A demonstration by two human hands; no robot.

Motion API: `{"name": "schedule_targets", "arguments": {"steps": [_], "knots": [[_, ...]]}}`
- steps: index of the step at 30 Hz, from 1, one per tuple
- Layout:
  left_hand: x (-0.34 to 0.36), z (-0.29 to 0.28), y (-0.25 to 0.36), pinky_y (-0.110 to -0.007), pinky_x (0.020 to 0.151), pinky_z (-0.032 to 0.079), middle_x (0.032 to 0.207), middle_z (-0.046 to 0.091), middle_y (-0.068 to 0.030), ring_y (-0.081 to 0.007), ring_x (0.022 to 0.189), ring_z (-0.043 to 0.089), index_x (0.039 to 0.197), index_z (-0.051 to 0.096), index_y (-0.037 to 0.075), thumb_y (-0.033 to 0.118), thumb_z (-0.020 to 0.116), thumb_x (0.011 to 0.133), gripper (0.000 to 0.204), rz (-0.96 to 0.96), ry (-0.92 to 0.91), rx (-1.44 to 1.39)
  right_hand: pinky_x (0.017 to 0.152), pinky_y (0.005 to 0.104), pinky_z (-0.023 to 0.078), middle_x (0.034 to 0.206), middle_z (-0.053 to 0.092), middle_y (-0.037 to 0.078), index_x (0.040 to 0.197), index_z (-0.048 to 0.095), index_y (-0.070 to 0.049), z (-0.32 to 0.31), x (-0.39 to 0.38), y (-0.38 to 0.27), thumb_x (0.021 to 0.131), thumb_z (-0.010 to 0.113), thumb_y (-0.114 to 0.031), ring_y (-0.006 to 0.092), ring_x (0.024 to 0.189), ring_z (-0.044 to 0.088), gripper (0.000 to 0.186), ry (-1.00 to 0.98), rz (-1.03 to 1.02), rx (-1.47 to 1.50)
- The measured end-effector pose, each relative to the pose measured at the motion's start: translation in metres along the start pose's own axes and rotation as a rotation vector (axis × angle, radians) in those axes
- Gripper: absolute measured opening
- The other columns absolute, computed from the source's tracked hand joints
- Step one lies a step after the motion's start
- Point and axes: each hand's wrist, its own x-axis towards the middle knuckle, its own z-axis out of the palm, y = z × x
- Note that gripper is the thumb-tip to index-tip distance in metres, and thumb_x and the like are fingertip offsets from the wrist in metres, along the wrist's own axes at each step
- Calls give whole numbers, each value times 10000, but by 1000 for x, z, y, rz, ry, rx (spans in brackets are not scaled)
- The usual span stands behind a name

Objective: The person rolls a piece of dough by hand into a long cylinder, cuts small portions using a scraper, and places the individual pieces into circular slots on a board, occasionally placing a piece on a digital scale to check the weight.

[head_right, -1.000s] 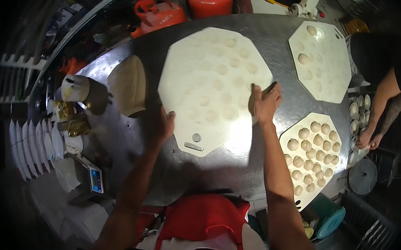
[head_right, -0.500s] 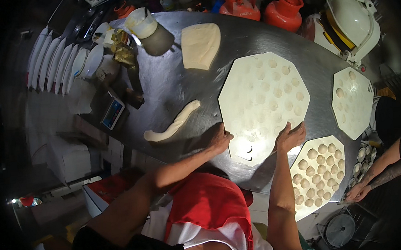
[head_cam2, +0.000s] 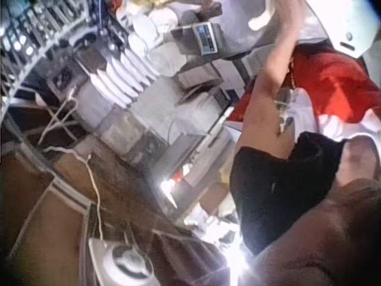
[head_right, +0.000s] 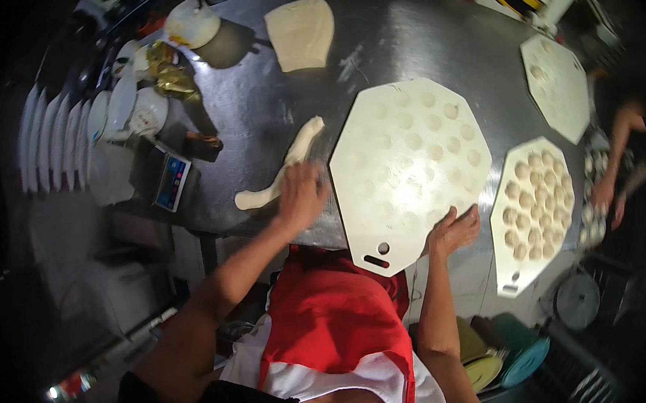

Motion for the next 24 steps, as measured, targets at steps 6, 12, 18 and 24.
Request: {"name": "schedule_targets", "arguments": {"steps": [6, 12, 18, 24], "knots": [[98, 8, -79, -457, 1018, 473, 1275, 639, -200, -355, 1187, 609, 1371, 590, -25, 309, 687, 1016, 497, -162, -214, -356, 1028, 465, 481, 1389, 564, 245, 1450, 560, 21, -44, -10, -75, 967, 730, -171, 384, 1167, 606, 547, -45, -171, 310], [44, -79, -76, -362, 910, 506, 1057, 713, -113, -202, 974, 652, 1276, 647, -4, 278, 643, 1057, 357, 56, -457, -937, 853, 342, 571, 1304, 679, 153, 1515, 546, -27, -71, -61, -271, 967, 798, -259, 213, 1012, 685, 646, -805, -114, 902], [2, -108, -114, -370, 825, 508, 881, 687, -96, -174, 848, 640, 1158, 665, 4, 294, 597, 1077, 308, 142, -618, -987, 783, 304, 563, 1016, 724, 67, 1192, 676, -1, -90, -77, -335, 965, 781, -134, 136, 898, 685, 284, -1003, -353, 958], [7, -122, -71, -547, 766, 545, 848, 718, -261, -454, 831, 709, 1035, 625, -47, 223, 564, 1031, 277, 356, -405, -543, 741, 339, 531, 811, 715, 105, 958, 665, 18, -102, -74, -329, 1006, 732, -385, 165, 797, 663, 411, -923, -292, 417]]}}
